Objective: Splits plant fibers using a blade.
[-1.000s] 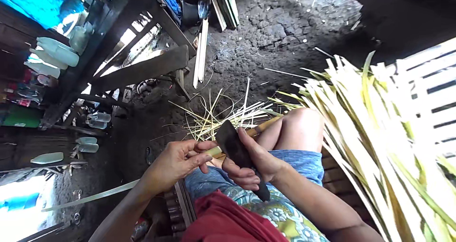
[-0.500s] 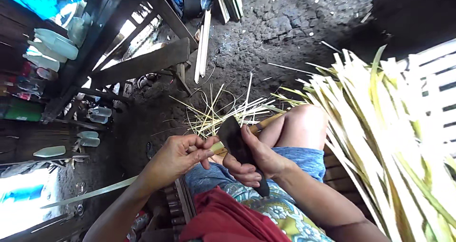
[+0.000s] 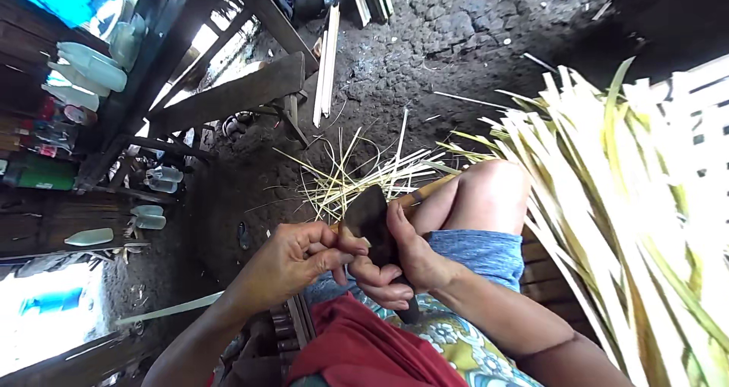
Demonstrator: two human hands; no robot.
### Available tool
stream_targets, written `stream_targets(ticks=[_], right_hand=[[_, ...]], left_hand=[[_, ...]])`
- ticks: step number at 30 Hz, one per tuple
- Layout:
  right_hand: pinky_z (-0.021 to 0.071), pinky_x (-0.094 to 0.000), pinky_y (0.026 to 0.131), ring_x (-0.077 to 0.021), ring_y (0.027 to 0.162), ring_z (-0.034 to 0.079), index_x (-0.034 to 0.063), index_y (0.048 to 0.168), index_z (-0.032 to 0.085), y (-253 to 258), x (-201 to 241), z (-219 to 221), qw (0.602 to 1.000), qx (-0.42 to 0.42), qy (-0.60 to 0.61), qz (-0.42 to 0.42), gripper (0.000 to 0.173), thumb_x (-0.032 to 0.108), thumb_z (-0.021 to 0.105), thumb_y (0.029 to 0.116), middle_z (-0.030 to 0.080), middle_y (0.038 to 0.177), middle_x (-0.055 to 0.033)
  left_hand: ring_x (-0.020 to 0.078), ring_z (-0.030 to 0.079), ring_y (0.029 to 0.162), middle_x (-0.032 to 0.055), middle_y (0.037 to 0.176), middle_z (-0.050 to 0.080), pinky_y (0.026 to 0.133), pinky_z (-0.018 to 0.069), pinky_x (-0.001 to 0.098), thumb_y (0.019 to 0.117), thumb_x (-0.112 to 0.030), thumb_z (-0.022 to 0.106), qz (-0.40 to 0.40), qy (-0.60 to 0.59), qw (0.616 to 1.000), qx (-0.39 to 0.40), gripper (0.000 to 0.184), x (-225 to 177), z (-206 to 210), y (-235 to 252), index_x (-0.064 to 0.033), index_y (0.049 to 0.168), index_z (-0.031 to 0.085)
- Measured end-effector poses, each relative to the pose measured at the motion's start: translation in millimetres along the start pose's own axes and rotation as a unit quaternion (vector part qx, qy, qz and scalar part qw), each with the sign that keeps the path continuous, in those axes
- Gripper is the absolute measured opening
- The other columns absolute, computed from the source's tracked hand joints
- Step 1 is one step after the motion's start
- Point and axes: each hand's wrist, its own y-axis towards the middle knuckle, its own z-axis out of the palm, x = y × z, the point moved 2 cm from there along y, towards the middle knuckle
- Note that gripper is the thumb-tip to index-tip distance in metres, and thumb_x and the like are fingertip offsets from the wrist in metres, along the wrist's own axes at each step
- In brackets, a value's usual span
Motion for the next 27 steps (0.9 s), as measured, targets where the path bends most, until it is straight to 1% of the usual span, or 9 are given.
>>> stream_targets(ticks=[4,6,8,11,14,17,20,22,27], right_hand=[[0.0454,-0.0138,0.042,0.0021,0.043,0.052,0.0186,0.085,0.061,3.1,4.5,-6.6,0.996,-0.022,-0.077,0.032,0.076,0.092,0.043,0.0778,0.048,0.056,0.0127],[0.0482,-0.0148,0.045,0.0003,0.05,0.056,0.0189,0.097,0.061,-0.4,17.8,-13.8,0.975,-0.084,-0.207,0.0,0.07,0.084,0.036,0.0884,0.056,0.063,0.0086],[0.0509,-0.0147,0.054,-0.0005,0.06,0.059,0.0173,0.118,0.054,-8.2,33.3,-17.4,0.91,-0.138,-0.389,-0.035,0.045,0.059,0.041,0.1043,0.06,0.075,0.0066],[0.0507,-0.0137,0.054,0.0033,0.059,0.059,0.0144,0.097,0.069,-18.2,40.4,-9.3,0.811,-0.226,-0.527,-0.116,0.023,0.037,0.067,0.0972,0.064,0.07,0.0108],[0.0482,-0.0114,0.054,0.0072,0.06,0.057,0.0124,0.086,0.071,-16.3,40.1,-5.1,0.752,-0.243,-0.582,-0.192,0.022,0.033,0.076,0.0904,0.064,0.069,0.0117],[0.0463,-0.0101,0.054,0.0083,0.06,0.055,0.0083,0.081,0.07,-13.9,40.4,-5.3,0.668,-0.27,-0.645,-0.255,0.024,0.03,0.077,0.0869,0.062,0.068,0.0094],[0.0477,-0.0113,0.055,0.0068,0.06,0.056,0.0063,0.079,0.069,-20.8,36.4,-8.8,0.659,-0.283,-0.64,-0.276,0.022,0.025,0.077,0.0873,0.063,0.067,0.0076],[0.0474,-0.0123,0.054,0.0059,0.059,0.056,0.0065,0.08,0.068,-26.4,37.1,-10.8,0.654,-0.294,-0.633,-0.293,0.02,0.023,0.077,0.0881,0.063,0.068,0.0075],[0.0523,-0.0143,0.056,0.0057,0.061,0.059,0.0239,0.091,0.068,-63.2,54.6,16.7,0.626,-0.337,-0.618,-0.337,0.008,0.03,0.072,0.0939,0.063,0.073,0.0151]], left_hand=[[-0.0107,0.052,0.058,-0.0098,0.08,0.071,0.05,0.039,0.0065,0.1002,-0.018,0.065,0.007,0.01,0.999,-0.035,0.008,5.8,1.8,-4.3,-0.0113,0.097,0.069],[-0.0095,0.05,0.054,-0.0084,0.077,0.071,0.048,0.0378,0.0076,0.0999,-0.012,0.064,-0.013,0.0,0.997,-0.072,0.008,10.5,7.9,-6.4,-0.0064,0.104,0.068],[-0.0062,0.053,0.054,-0.0065,0.08,0.07,0.049,0.0438,0.0098,0.1012,-0.013,0.063,-0.044,-0.024,0.996,-0.078,0.016,16.3,14.4,-9.3,-0.0074,0.116,0.062],[-0.0027,0.067,0.077,-0.0075,0.092,0.072,0.071,0.0584,0.017,0.1052,-0.034,0.055,0.091,-0.007,0.994,-0.065,0.032,28.9,13.7,-2.6,-0.0054,0.113,0.069],[-0.0005,0.068,0.091,-0.0121,0.102,0.074,0.08,0.0584,0.0216,0.1022,-0.063,0.036,0.261,-0.049,0.938,-0.225,0.055,46.8,25.1,37.1,-0.0242,0.092,0.074],[-0.006,0.063,0.076,-0.016,0.081,0.066,0.066,0.0515,0.0132,0.1008,-0.067,0.036,0.277,-0.272,0.893,-0.229,0.05,41.1,51.5,76.4,-0.031,0.09,0.069],[-0.0059,0.053,0.06,-0.014,0.067,0.052,0.055,0.0426,0.0104,0.1007,-0.069,0.031,0.272,-0.393,0.875,-0.081,0.052,27.5,64.4,93.2,-0.0278,0.085,0.059],[-0.0032,0.049,0.053,-0.0122,0.061,0.047,0.051,0.0405,0.0119,0.1018,-0.068,0.025,0.263,-0.471,0.84,-0.056,0.06,27.3,68.4,104.1,-0.024,0.078,0.057],[-0.0006,0.038,0.04,-0.0124,0.047,0.036,0.046,0.0362,0.0139,0.1061,-0.06,0.007,0.214,-0.573,0.751,-0.249,0.065,76.8,46.5,124.2,-0.0215,0.074,0.048]])
